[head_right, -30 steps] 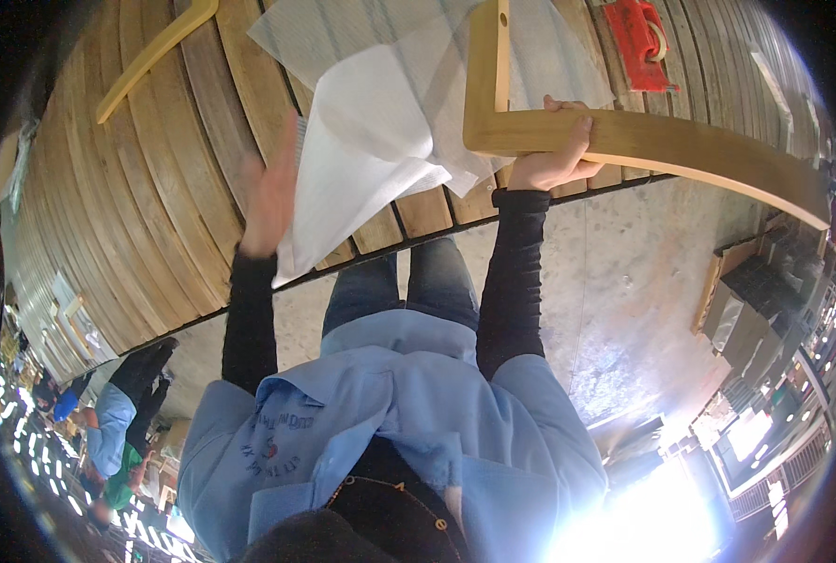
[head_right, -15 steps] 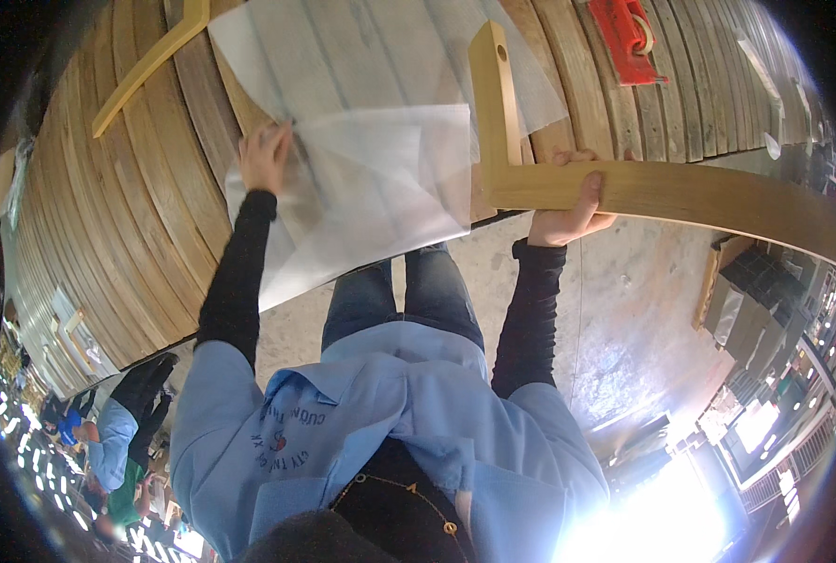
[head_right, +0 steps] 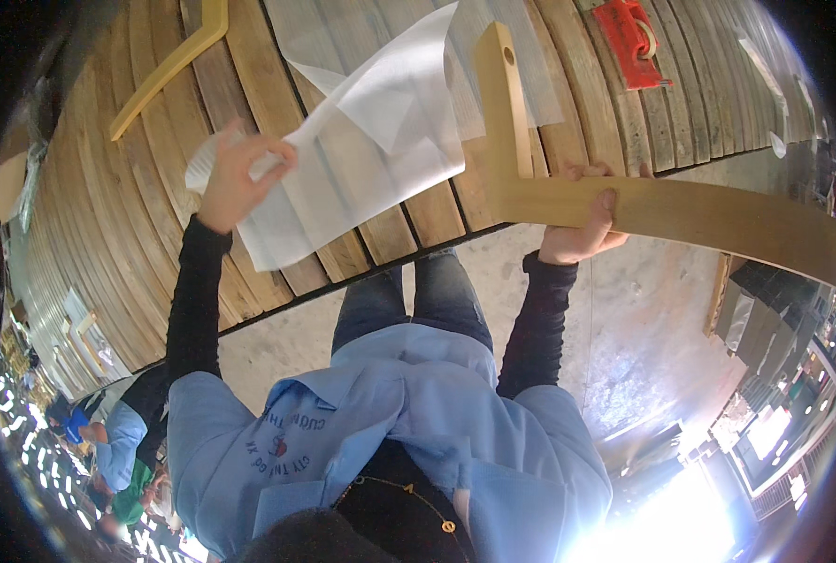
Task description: The person wraps wooden chair leg parts in bubble wrap on a wooden workbench. They fold the bubble wrap around each piece, secure it with tape, and place the wrapped items aside. The process is repeated for multiple parts.
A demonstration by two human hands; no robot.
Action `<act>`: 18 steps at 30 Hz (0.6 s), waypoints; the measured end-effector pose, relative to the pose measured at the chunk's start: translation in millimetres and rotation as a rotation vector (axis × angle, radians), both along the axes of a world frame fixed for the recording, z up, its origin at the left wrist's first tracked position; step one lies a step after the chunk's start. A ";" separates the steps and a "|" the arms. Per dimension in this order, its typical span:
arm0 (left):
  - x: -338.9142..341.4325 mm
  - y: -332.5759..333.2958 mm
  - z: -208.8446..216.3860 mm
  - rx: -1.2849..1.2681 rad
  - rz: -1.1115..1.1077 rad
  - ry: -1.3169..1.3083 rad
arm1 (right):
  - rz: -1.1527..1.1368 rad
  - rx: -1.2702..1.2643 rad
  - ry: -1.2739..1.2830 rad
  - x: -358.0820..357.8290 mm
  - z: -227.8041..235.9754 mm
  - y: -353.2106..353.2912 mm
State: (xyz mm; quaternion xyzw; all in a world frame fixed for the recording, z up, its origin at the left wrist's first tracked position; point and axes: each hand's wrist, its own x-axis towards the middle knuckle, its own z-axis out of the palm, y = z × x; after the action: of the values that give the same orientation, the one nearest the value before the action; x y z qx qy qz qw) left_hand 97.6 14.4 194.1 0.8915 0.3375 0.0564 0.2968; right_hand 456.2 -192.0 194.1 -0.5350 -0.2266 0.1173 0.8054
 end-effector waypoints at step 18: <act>23.6 152.5 78.5 -1.244 -0.173 -0.279 | -0.186 -0.100 -0.208 10.9 53.5 -14.5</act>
State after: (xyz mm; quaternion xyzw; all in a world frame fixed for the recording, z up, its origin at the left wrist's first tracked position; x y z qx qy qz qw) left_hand 121.2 166.9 272.6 0.5611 0.1920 -0.0584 0.8031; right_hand 467.1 -206.5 247.6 -0.6025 -0.2520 -0.0028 0.7573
